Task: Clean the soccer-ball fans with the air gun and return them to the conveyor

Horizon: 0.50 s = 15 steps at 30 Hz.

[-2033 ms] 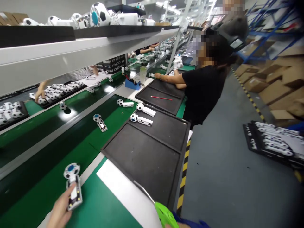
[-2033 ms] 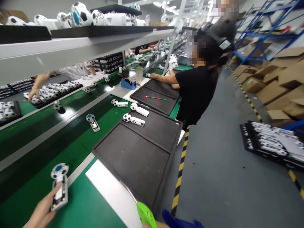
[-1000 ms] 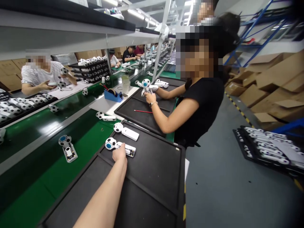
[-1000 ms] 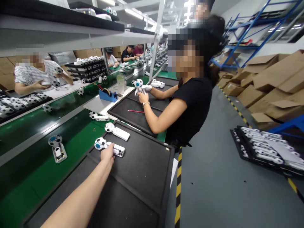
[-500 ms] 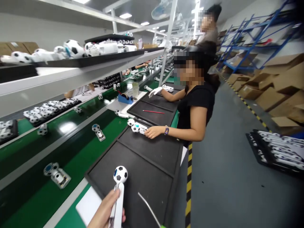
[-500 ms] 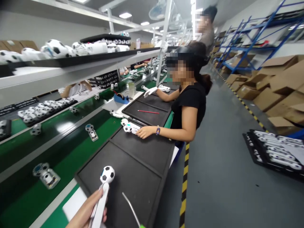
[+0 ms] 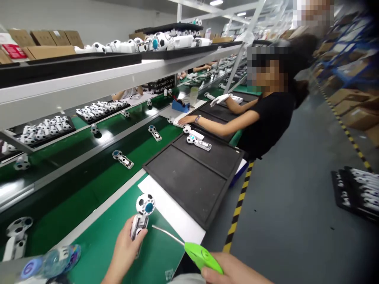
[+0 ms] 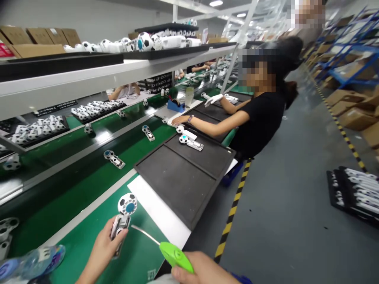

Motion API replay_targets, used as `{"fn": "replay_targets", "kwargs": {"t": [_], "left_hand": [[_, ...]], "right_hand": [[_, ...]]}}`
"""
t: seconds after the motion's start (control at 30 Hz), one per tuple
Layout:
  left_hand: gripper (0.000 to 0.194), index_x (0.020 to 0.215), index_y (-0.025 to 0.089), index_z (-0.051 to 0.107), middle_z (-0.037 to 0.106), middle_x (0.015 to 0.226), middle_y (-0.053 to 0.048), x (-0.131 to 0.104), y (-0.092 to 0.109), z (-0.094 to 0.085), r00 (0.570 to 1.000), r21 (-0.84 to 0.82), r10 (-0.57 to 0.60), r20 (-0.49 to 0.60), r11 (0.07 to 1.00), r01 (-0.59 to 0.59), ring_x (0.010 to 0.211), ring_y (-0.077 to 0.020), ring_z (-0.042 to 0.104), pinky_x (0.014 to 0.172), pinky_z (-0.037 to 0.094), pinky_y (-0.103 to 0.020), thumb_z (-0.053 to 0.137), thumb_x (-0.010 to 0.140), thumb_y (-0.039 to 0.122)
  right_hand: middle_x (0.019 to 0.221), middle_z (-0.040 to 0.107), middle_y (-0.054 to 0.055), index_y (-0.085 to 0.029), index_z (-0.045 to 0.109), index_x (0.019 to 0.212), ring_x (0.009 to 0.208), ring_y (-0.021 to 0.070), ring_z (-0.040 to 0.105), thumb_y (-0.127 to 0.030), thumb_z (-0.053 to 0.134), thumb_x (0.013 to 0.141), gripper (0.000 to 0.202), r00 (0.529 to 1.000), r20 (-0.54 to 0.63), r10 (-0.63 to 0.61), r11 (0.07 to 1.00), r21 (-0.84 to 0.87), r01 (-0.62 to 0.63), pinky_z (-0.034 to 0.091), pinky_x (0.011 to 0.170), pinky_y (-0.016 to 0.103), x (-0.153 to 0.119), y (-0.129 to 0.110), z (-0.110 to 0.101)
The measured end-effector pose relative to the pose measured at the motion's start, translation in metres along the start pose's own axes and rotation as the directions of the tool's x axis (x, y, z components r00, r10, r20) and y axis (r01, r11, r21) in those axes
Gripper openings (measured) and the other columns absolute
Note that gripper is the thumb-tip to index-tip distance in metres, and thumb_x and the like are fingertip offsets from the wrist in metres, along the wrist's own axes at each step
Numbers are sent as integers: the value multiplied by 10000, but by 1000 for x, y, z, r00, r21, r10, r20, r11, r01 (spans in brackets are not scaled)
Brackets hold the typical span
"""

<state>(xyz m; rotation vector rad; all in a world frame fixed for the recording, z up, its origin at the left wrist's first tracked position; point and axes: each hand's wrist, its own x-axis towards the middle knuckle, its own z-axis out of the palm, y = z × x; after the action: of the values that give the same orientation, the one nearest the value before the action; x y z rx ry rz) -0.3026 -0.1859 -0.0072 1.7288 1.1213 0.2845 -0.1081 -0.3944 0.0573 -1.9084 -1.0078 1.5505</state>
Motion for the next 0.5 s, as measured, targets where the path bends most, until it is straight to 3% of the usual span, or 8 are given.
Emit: {"fn": "replay_targets", "kwargs": {"t": [0.1, 0.23, 0.33, 0.5], "left_hand": [[398, 1085, 200, 534, 649, 1027, -63, -9, -18, -17, 971, 307, 238, 27, 922, -235, 869, -228, 620, 748, 482, -333, 519, 792, 470], [335, 1078, 220, 536, 676, 958, -25, -17, -30, -26, 886, 405, 451, 106, 795, -452, 767, -179, 636, 654, 493, -260, 523, 816, 429], [323, 1084, 222, 519, 682, 931, -12, -19, -34, -28, 837, 423, 536, 109, 737, -527, 718, -155, 638, 611, 496, -229, 527, 825, 416], [338, 1096, 218, 498, 683, 939, -18, -18, -35, -30, 816, 468, 571, 86, 700, -540, 738, -157, 646, 614, 501, -222, 538, 824, 415]], "right_hand": [[738, 699, 69, -139, 634, 695, 661, 165, 596, -496, 398, 825, 447, 999, 32, 19, 996, -91, -16, 412, 624, 229, -5, -23, 4], [700, 703, 82, -152, 585, 648, 629, 155, 601, -525, 402, 802, 443, 995, 70, 77, 991, -115, -69, 437, 633, 219, -6, -41, 9], [581, 650, 71, -168, 497, 556, 550, 139, 557, -530, 384, 794, 448, 991, 78, 112, 981, -166, -98, 447, 618, 225, -7, -50, 8], [508, 566, 36, -179, 461, 516, 511, 130, 515, -522, 393, 775, 435, 987, 63, 149, 968, -212, -132, 439, 608, 244, -8, -63, 2]]}}
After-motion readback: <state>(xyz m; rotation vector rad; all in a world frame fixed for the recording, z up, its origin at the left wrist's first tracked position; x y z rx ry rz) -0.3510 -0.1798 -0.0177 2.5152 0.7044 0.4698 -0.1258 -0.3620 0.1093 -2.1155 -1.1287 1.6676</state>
